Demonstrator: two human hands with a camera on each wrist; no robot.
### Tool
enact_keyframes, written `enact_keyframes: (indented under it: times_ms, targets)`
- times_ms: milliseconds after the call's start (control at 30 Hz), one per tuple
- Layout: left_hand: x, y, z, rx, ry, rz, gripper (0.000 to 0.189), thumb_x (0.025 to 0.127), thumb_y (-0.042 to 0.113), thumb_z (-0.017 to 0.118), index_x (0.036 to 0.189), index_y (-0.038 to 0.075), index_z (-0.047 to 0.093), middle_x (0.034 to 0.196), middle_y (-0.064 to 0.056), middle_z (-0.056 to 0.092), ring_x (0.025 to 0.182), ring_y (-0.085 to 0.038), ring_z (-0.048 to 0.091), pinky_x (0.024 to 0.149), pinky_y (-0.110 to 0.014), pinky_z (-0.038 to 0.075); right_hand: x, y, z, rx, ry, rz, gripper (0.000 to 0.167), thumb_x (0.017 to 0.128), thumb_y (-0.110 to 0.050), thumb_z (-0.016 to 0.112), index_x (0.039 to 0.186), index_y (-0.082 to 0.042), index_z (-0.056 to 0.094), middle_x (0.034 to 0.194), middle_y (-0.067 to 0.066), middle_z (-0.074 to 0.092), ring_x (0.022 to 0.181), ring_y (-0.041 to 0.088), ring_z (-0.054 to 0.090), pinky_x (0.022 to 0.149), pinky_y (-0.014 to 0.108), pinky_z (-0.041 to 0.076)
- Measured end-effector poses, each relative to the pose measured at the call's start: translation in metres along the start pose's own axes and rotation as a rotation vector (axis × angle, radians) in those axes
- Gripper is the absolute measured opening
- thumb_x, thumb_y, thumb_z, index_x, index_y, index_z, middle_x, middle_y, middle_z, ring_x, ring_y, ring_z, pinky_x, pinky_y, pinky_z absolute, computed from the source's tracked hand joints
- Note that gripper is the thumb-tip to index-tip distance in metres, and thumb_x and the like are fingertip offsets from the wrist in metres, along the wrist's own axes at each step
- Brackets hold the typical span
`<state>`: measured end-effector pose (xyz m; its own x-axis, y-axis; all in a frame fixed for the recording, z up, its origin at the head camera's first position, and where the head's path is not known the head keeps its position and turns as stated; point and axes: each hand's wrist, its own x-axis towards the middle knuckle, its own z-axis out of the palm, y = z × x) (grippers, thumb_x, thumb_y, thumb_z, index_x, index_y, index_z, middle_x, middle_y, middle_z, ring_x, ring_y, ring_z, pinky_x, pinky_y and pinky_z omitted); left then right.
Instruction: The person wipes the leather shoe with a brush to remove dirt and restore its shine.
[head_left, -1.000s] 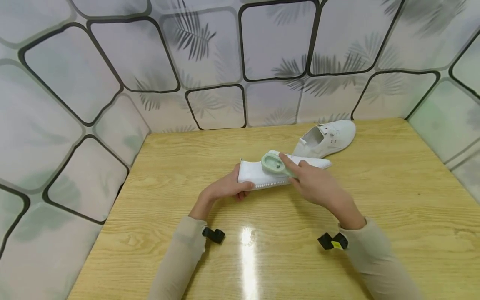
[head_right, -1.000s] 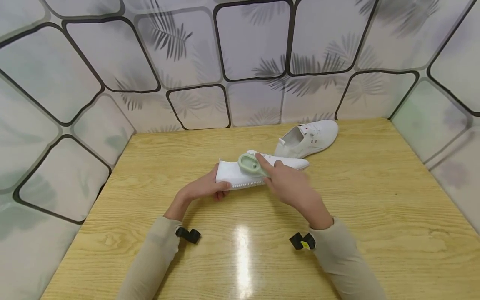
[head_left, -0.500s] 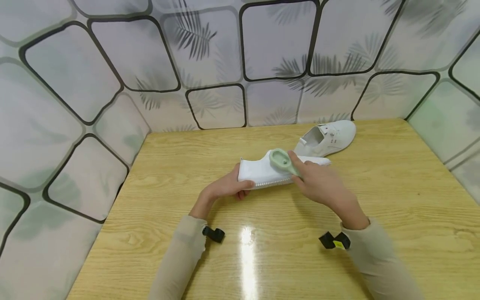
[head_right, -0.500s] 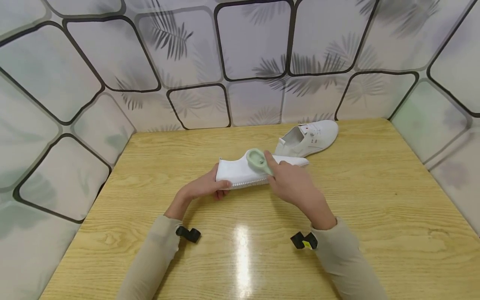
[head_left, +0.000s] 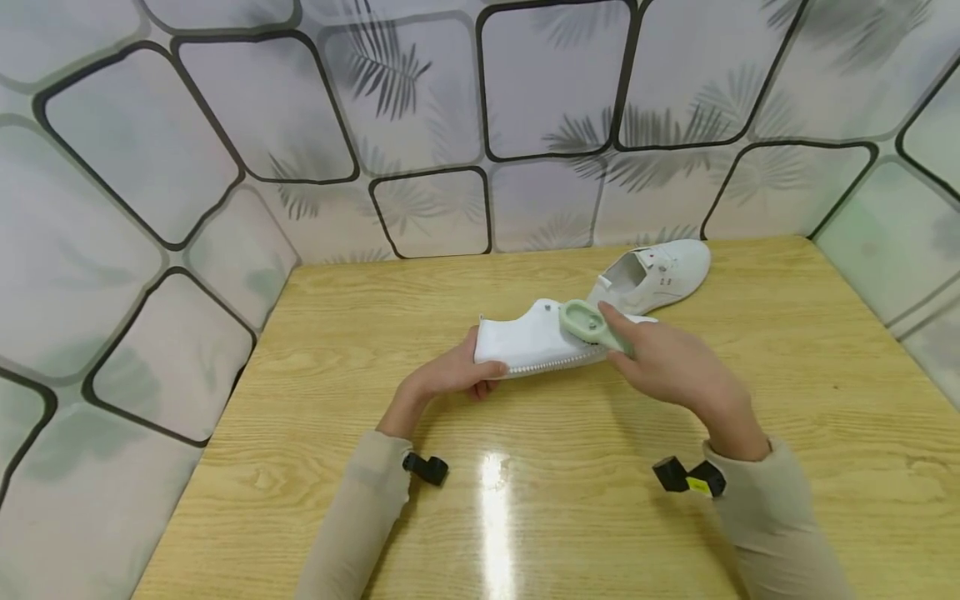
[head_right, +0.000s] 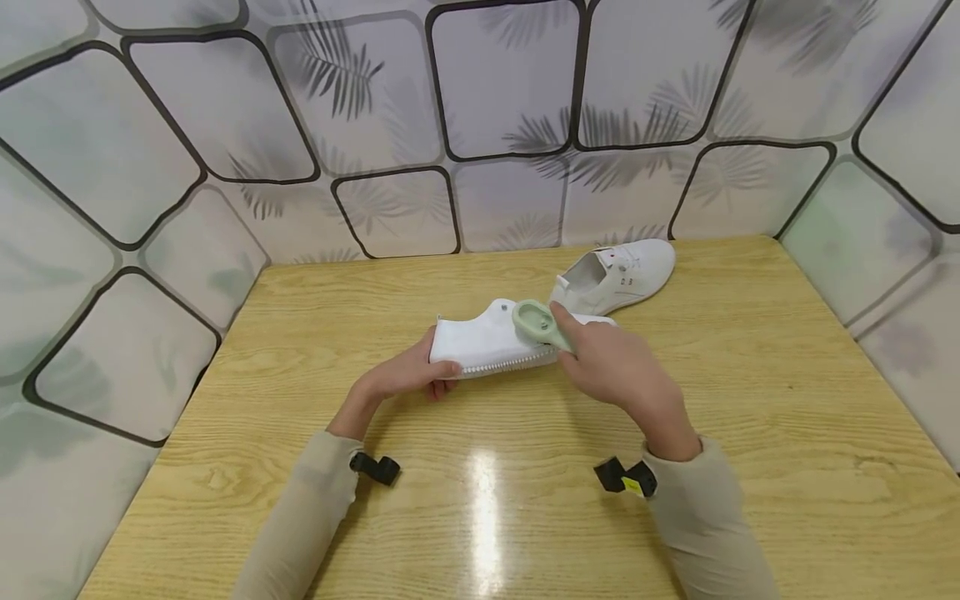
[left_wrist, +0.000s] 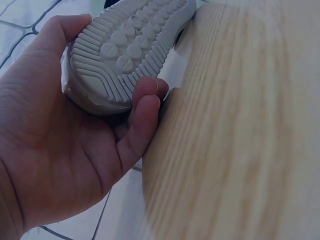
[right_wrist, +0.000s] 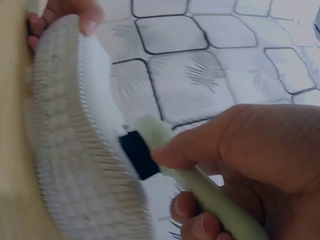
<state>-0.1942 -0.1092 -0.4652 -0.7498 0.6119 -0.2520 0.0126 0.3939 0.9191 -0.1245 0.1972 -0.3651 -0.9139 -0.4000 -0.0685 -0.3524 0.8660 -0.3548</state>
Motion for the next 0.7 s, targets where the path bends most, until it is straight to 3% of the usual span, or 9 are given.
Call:
enact_keyframes:
  times_ms: [133,267,367,467,633,700]
  targets:
    - [0.0,0.001,0.0,-0.003,0.003,0.003,0.059,0.095,0.028,0.062,0.134,0.007,0.023,0.086,-0.019,0.061,0.067,-0.023,0.059,0.058,-0.034,0.051,0.015,-0.005,0.017,0.01,0.05,0.038,0.069,0.102,-0.025,0.051,0.157,-0.001,0.017,0.074,0.005,0.055,0.06,0.017,0.048,0.051,0.032,0.036]
    - [-0.001,0.0,0.001,0.007,0.021,0.01,0.057,0.094,0.029,0.063,0.131,0.007,0.026,0.083,-0.017,0.061,0.065,-0.022,0.06,0.057,-0.034,0.053,0.021,-0.015,0.028,0.029,0.078,0.02,0.07,0.102,-0.023,0.051,0.156,0.004,0.016,0.075,0.006,0.055,0.059,0.017,0.048,0.051,0.031,0.038]
    - [-0.001,0.0,0.001,0.007,0.025,0.008,0.057,0.094,0.03,0.063,0.131,0.007,0.026,0.083,-0.015,0.061,0.066,-0.022,0.061,0.057,-0.034,0.053,0.016,-0.017,0.025,0.044,0.051,-0.03,0.069,0.101,-0.022,0.053,0.155,0.004,0.02,0.07,0.002,0.052,0.058,0.015,0.045,0.052,0.03,0.037]
    - [0.0,-0.001,0.002,0.005,0.017,0.007,0.058,0.094,0.031,0.063,0.132,0.008,0.025,0.084,-0.015,0.061,0.067,-0.022,0.06,0.058,-0.034,0.053,0.006,-0.011,0.014,0.057,-0.016,-0.027,0.068,0.101,-0.021,0.055,0.157,-0.003,0.021,0.064,0.002,0.048,0.055,0.014,0.043,0.051,0.03,0.035]
    - [0.001,-0.002,0.001,0.009,0.006,0.0,0.062,0.094,0.033,0.062,0.135,0.009,0.022,0.086,-0.015,0.061,0.068,-0.022,0.06,0.06,-0.034,0.053,-0.002,0.004,0.0,0.008,-0.01,0.036,0.068,0.102,-0.02,0.053,0.158,-0.005,0.018,0.072,0.008,0.055,0.06,0.018,0.048,0.052,0.034,0.037]
    - [0.0,-0.002,0.001,0.016,0.016,-0.01,0.062,0.094,0.033,0.063,0.135,0.009,0.022,0.086,-0.015,0.061,0.068,-0.023,0.061,0.06,-0.034,0.054,0.002,0.007,0.002,0.01,0.016,0.027,0.068,0.103,-0.021,0.051,0.158,-0.003,0.016,0.091,0.019,0.065,0.075,0.027,0.06,0.061,0.04,0.046]
